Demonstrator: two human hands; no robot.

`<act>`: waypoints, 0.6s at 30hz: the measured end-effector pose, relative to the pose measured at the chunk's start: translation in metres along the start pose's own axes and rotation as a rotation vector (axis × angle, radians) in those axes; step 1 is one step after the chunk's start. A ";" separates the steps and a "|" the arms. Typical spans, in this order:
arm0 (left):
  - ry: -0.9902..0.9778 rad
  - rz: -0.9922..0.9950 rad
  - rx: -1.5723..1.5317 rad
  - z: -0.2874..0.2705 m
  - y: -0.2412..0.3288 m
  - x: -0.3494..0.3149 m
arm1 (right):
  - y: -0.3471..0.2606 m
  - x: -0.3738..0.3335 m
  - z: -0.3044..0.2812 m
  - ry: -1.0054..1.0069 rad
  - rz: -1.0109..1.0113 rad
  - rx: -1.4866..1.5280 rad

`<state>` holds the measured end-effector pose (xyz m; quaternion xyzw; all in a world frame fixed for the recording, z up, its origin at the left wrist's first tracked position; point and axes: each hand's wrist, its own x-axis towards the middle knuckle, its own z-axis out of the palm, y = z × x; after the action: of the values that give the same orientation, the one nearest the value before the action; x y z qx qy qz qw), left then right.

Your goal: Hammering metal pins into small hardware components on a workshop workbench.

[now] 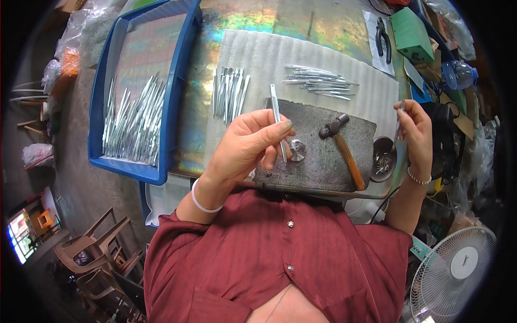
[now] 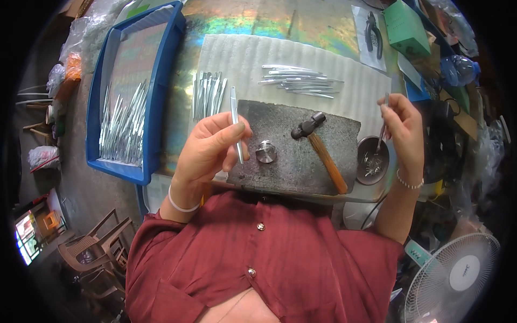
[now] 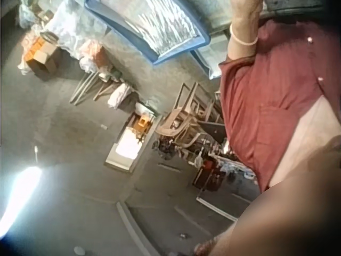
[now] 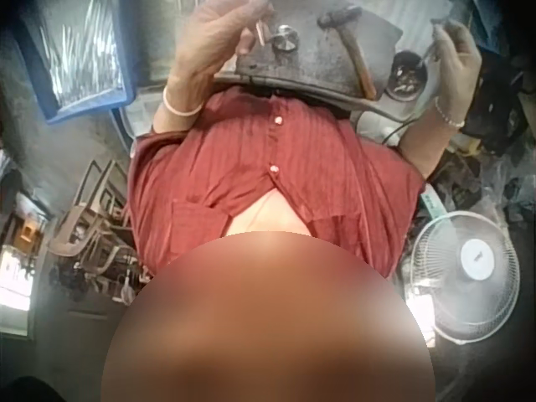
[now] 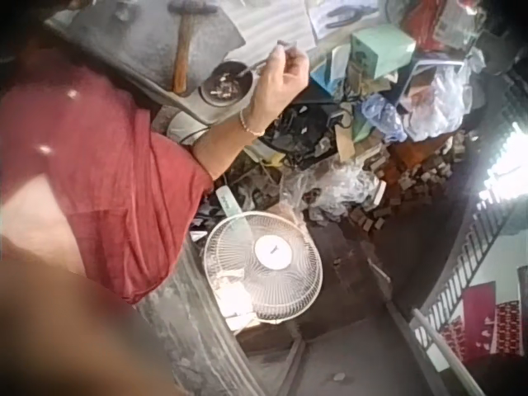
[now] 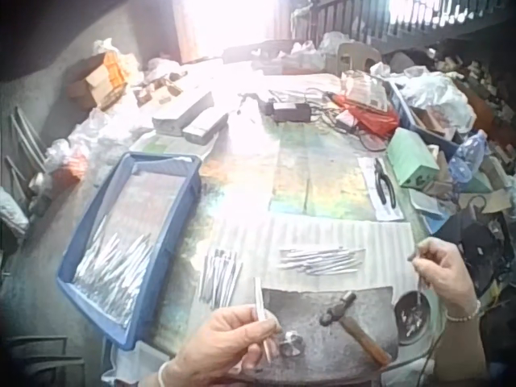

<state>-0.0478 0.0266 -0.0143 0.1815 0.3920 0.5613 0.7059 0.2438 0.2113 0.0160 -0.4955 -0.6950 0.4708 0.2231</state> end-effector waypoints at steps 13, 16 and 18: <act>-0.089 -0.023 0.202 0.021 0.001 -0.018 | -0.061 -0.066 0.090 -0.530 0.049 0.455; -0.095 0.121 0.385 0.023 -0.010 -0.022 | -0.062 -0.071 0.110 -0.525 0.045 0.622; -0.016 0.244 0.512 0.028 -0.014 -0.025 | -0.061 -0.073 0.115 -0.495 -0.047 0.565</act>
<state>-0.0195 0.0037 0.0027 0.4040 0.4907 0.5236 0.5674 0.1549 0.0920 0.0284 -0.2696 -0.5818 0.7442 0.1869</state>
